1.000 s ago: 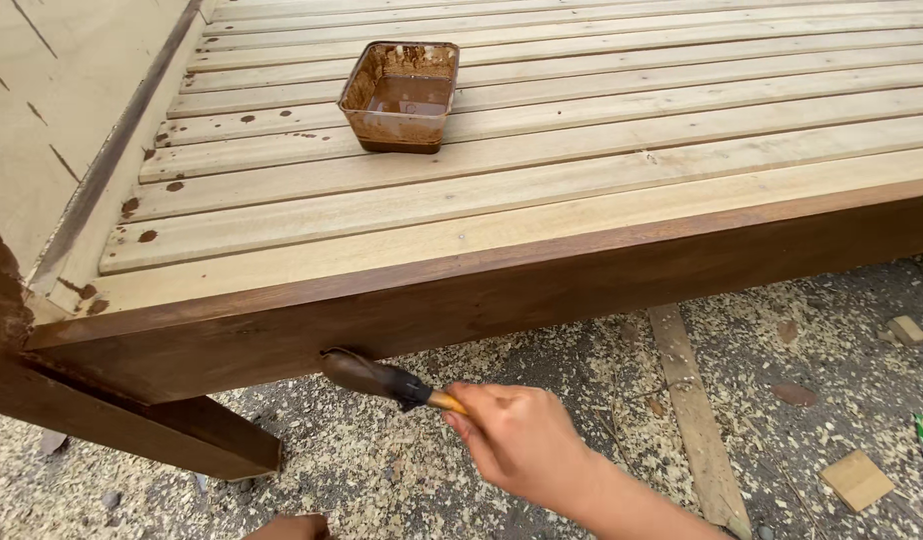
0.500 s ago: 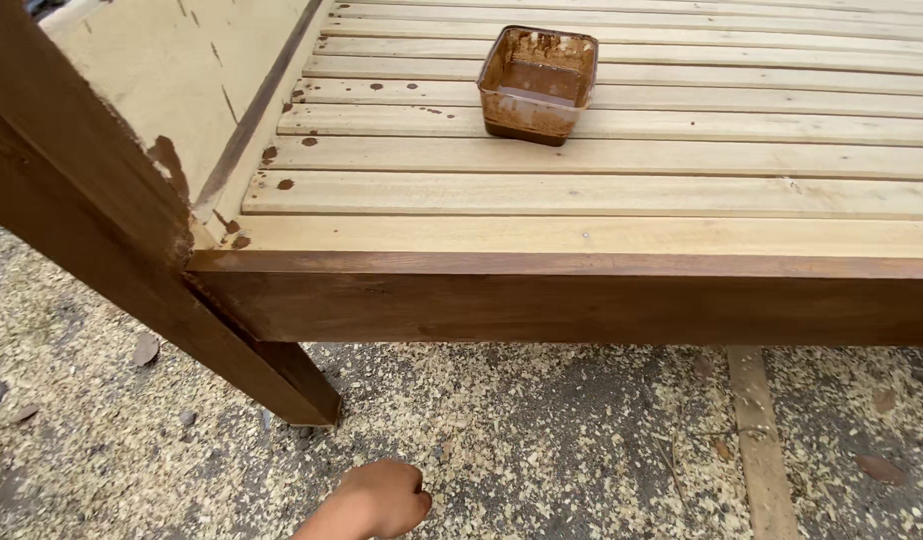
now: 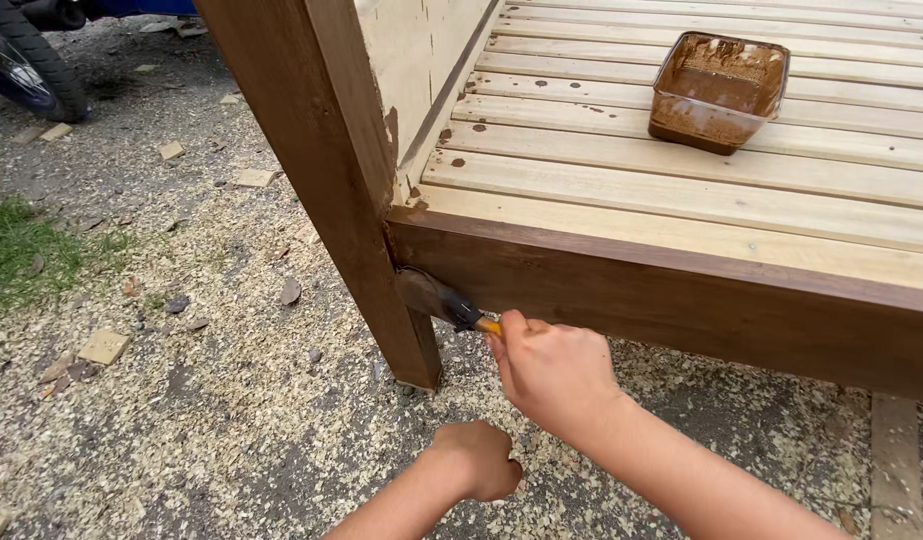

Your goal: The person applies a dark brown stain to a wooden bench using a paintbrush. They dip the brush into a container of stain and systematically cover the side frame, legs, and underside of the bench.

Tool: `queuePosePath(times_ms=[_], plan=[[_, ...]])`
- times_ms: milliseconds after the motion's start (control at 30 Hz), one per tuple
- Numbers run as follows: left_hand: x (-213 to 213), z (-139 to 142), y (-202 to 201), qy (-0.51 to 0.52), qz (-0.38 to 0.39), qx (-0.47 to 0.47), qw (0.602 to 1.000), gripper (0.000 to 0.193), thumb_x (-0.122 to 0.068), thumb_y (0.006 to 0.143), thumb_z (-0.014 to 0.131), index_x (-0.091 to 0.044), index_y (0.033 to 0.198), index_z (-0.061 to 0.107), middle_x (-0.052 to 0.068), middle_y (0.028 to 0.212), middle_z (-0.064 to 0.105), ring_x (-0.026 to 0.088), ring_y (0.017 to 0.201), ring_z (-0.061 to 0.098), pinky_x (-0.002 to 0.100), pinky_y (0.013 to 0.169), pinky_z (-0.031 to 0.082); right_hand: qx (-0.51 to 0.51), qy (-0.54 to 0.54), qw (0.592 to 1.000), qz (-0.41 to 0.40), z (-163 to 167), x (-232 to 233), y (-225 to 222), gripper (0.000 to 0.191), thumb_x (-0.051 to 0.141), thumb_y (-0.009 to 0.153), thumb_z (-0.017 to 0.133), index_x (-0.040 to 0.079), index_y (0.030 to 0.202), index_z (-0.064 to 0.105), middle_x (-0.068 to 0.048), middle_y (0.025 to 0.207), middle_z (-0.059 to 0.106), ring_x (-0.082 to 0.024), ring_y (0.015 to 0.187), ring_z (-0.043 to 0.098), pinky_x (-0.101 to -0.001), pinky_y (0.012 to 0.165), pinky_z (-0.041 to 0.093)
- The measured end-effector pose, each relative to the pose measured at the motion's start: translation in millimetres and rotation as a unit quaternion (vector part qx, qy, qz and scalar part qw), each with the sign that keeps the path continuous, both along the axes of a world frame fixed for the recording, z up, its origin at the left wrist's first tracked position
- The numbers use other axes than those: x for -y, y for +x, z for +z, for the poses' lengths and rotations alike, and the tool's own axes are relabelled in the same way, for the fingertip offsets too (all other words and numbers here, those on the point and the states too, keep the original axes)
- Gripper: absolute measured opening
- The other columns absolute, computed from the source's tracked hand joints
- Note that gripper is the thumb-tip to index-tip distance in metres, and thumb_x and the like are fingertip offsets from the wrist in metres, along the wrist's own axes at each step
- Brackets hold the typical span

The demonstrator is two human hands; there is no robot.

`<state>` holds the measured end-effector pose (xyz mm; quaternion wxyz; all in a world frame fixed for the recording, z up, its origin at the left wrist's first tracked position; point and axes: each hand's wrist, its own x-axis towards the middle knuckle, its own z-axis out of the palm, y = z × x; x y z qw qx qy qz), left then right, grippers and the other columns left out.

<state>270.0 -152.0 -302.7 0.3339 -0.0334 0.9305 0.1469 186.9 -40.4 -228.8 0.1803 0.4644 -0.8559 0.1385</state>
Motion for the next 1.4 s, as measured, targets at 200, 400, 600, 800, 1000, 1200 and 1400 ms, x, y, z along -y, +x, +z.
queuePosePath(times_ms=[200,400,600,800,1000,1200,1400], plan=[[9.2,6.0,-1.7,-0.001,0.006,0.015,1.0,0.047,-0.038,0.095,0.048,-0.003,0.114,0.073,0.019,0.117,0.071,0.037,0.112,0.067,0.051,0.098,0.051,-0.006,0.012,0.992,-0.122,0.8,-89.1,-23.0,0.02,0.033,0.09,0.065,0.016,0.098,0.07,-0.006,0.075,0.076,-0.03,0.049,0.069,-0.0437,0.04,0.053],[22.4,28.4,-4.7,0.024,0.051,-0.026,0.998,0.041,-0.036,0.095,0.047,-0.008,0.115,0.071,0.014,0.111,0.074,0.032,0.108,0.069,0.048,0.096,0.053,-0.051,0.02,0.953,-0.299,-61.1,-250.3,-32.0,0.019,0.036,0.091,0.072,0.019,0.1,0.074,-0.008,0.074,0.073,-0.029,0.059,0.069,-0.0392,0.049,0.052],[47.7,51.1,1.4,0.108,0.185,-0.258,0.942,0.028,-0.026,0.088,0.059,-0.01,0.109,0.07,0.009,0.108,0.072,0.028,0.099,0.069,0.044,0.084,0.054,0.033,-0.106,0.889,-0.445,-107.2,-354.8,-46.0,0.014,0.024,0.094,0.072,0.012,0.101,0.074,-0.008,0.065,0.067,-0.02,0.051,0.063,-0.0326,0.049,0.05],[72.8,60.7,6.5,0.12,0.311,-0.516,0.789,0.032,-0.013,0.084,0.065,-0.006,0.115,0.065,0.007,0.095,0.062,0.02,0.078,0.064,0.037,0.069,0.053,-0.002,-0.039,0.95,-0.311,-64.2,-311.0,-34.6,0.014,0.025,0.093,0.072,0.013,0.098,0.075,-0.006,0.062,0.066,-0.016,0.046,0.063,-0.0303,0.048,0.049],[70.0,61.5,18.3,0.146,0.298,-0.654,0.68,0.039,-0.001,0.089,0.063,-0.002,0.126,0.054,0.008,0.106,0.046,0.013,0.079,0.056,0.029,0.07,0.051,-0.055,-0.003,0.992,-0.114,-56.0,-119.7,-19.7,0.02,0.028,0.089,0.07,0.01,0.083,0.068,-0.005,0.058,0.068,-0.02,0.038,0.062,-0.0361,0.035,0.048],[73.5,56.8,21.0,0.145,0.303,-0.649,0.683,0.042,0.001,0.089,0.062,-0.003,0.13,0.05,0.009,0.113,0.042,0.012,0.086,0.055,0.029,0.071,0.051,-0.089,-0.011,0.99,-0.11,-53.5,-176.8,-34.4,0.018,0.028,0.089,0.068,0.01,0.091,0.069,-0.004,0.065,0.072,-0.018,0.042,0.062,-0.0343,0.038,0.049],[85.8,50.6,13.9,0.161,0.333,-0.678,0.635,0.041,0.0,0.095,0.062,-0.002,0.133,0.048,0.009,0.116,0.041,0.012,0.09,0.053,0.027,0.077,0.049,-0.085,0.062,0.952,-0.286,-75.5,-306.4,-41.6,0.019,0.033,0.091,0.071,0.016,0.098,0.074,-0.002,0.067,0.07,-0.017,0.048,0.062,-0.0311,0.045,0.05]])
